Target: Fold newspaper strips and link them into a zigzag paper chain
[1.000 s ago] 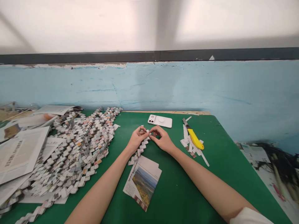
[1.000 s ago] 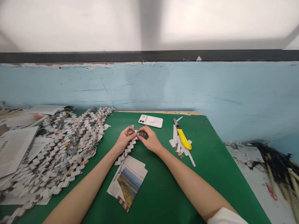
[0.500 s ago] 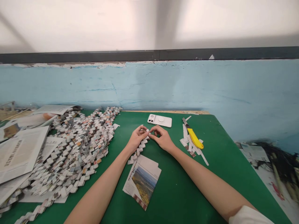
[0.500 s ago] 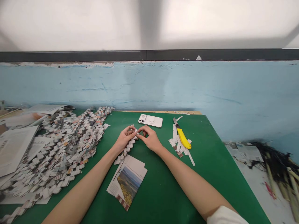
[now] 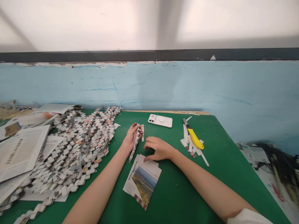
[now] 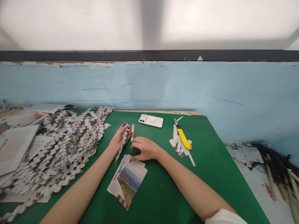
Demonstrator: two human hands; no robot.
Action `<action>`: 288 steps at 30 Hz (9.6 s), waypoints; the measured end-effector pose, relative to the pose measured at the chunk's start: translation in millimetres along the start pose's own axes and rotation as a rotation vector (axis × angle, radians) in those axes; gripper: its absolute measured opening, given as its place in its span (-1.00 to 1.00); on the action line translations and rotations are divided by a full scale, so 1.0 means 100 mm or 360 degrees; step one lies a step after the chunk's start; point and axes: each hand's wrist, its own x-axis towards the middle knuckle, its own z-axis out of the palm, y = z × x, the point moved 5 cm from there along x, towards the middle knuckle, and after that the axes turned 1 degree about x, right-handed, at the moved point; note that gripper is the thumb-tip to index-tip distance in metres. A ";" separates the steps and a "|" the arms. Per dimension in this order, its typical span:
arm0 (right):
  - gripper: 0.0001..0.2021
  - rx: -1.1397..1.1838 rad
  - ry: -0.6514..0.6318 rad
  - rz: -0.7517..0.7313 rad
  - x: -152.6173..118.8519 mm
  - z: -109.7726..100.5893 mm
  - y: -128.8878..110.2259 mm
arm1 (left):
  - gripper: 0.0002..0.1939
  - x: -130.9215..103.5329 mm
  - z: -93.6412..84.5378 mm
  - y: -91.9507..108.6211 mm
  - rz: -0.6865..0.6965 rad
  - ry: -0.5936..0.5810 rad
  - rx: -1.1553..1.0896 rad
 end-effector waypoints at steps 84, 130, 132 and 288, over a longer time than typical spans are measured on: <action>-0.70 0.0961 0.0915 0.0887 -0.10 -0.18 0.57 | -0.71 -0.09 0.10 0.02 0.0007 -0.0120 -0.0098; -0.59 0.0880 0.1457 0.1042 -0.25 -0.31 0.65 | -0.57 -0.13 0.08 -0.15 0.0213 0.0039 0.0804; -0.59 0.0878 0.1461 0.1056 -0.26 -0.32 0.66 | -0.55 -0.13 0.07 -0.15 0.0210 0.0046 0.0825; -0.55 0.0996 0.1050 0.0903 -0.13 -0.21 0.62 | -0.53 -0.23 0.26 -0.19 0.0012 -0.0321 0.1217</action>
